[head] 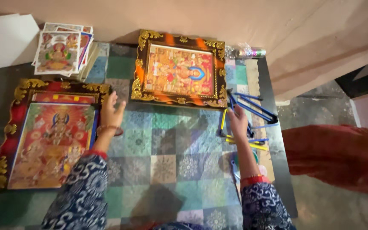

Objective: The person aligns a printed religious picture on the table and presses blue border tape along its edges, working around each side by hand. They then lift the taped picture, place it into an ornate picture frame, and adjust it to sit within the frame.

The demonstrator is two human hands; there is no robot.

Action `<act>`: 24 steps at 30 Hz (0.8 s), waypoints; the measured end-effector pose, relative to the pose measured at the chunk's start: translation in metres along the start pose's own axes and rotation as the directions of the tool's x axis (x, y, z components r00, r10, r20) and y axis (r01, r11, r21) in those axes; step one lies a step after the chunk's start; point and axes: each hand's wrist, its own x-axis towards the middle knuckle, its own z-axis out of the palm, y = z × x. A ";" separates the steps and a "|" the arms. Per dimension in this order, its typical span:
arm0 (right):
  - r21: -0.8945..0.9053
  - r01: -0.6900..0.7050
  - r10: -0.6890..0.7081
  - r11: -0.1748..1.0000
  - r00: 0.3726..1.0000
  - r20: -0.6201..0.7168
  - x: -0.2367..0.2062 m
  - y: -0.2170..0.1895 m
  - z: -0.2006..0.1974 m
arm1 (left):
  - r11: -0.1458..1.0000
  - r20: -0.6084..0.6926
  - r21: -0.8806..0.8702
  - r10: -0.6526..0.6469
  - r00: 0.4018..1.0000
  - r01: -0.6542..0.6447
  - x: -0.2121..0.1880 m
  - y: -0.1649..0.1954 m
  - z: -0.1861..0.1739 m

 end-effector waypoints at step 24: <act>0.296 -0.560 0.363 0.774 0.774 0.519 0.091 0.046 0.020 | 0.668 0.510 -0.298 -0.493 0.705 0.682 0.086 -0.046 0.063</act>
